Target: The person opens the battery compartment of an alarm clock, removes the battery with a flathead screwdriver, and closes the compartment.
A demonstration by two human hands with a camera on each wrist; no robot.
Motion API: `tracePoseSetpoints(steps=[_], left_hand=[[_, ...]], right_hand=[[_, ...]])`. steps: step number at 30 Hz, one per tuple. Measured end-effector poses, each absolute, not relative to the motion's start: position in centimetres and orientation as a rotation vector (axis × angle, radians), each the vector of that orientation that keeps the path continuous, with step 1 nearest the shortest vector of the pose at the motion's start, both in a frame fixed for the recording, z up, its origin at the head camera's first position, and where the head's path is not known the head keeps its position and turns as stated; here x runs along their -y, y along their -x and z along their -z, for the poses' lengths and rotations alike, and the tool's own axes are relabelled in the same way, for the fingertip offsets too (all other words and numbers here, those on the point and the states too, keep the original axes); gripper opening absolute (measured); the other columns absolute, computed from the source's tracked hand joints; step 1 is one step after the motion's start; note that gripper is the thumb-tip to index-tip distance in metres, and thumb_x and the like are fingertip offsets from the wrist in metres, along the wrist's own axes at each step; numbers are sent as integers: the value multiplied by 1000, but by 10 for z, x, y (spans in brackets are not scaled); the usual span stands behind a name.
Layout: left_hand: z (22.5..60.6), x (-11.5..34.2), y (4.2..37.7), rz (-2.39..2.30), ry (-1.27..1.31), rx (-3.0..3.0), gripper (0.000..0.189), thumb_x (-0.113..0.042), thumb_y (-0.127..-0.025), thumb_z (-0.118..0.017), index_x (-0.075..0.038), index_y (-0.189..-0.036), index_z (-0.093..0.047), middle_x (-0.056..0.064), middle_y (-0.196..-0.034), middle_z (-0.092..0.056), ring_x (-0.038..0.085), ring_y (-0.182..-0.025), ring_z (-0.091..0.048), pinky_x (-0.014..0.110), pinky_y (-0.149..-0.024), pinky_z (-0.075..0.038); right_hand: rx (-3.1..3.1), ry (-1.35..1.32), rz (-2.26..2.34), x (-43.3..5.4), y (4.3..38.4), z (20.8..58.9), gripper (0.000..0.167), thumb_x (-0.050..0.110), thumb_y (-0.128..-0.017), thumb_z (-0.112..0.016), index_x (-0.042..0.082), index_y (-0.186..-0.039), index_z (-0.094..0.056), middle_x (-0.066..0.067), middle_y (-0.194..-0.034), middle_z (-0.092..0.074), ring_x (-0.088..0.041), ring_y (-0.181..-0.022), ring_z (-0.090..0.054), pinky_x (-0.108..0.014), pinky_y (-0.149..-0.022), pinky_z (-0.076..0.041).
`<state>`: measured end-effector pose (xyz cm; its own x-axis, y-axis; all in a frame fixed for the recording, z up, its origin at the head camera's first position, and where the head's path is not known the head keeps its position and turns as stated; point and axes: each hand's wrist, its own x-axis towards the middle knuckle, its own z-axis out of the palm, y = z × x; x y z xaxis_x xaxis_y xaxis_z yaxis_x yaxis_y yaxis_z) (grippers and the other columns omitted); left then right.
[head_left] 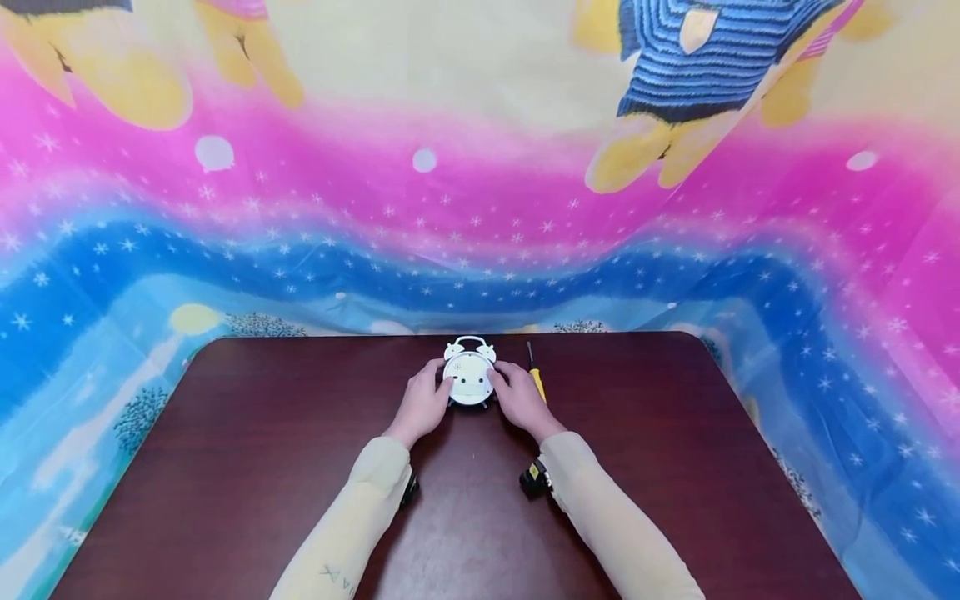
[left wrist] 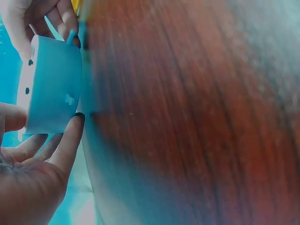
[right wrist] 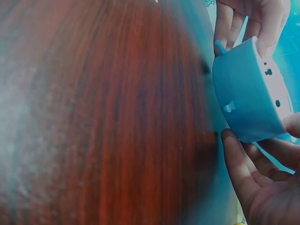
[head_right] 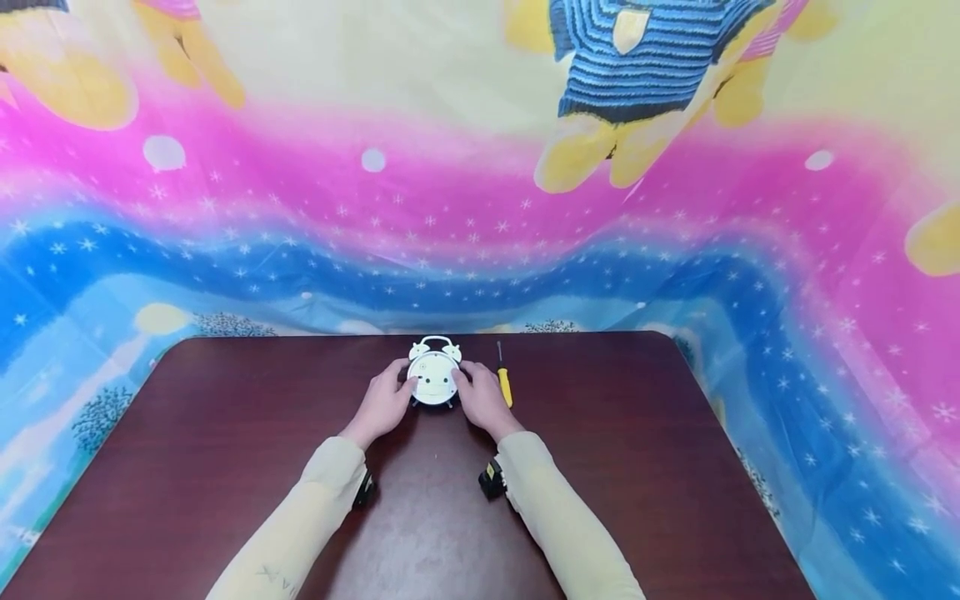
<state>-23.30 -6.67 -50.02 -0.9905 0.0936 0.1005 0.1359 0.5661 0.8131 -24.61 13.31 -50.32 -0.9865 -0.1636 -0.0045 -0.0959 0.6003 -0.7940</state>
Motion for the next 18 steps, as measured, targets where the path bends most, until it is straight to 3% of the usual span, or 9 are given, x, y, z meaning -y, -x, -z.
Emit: tracePoseSetpoints(steps=[7, 15, 18], left_hand=[[503, 67, 223, 1469, 188, 2708, 42, -13, -103, -58, 5, -140, -53, 19, -135, -61, 32, -124, -57, 46, -102, -45], [497, 66, 220, 1512, 148, 2692, 40, -14, -102, -59, 5, -138, -55, 19, -119, -67, 26, -91, -64, 45, -88, -50], [494, 66, 220, 1532, 142, 2674, 40, -14, -102, -59, 4, -137, -56, 17, -111, -69, 23, -87, -66, 43, -83, -52]], right_hand=[[-2724, 227, 1373, -134, 237, 507, 50, 31, -109, -49, -4, -146, -51, -22, -145, -51, -33, -131, -51, -49, -107, -41], [-2733, 261, 1404, -136, 233, 502, 48, 28, -109, -51, -7, -142, -54, -21, -136, -58, -31, -123, -56, -47, -104, -44], [-2725, 258, 1442, -137, 233, 499, 48, 28, -108, -52, -7, -142, -55, -20, -133, -60, -28, -111, -63, -46, -100, -47]])
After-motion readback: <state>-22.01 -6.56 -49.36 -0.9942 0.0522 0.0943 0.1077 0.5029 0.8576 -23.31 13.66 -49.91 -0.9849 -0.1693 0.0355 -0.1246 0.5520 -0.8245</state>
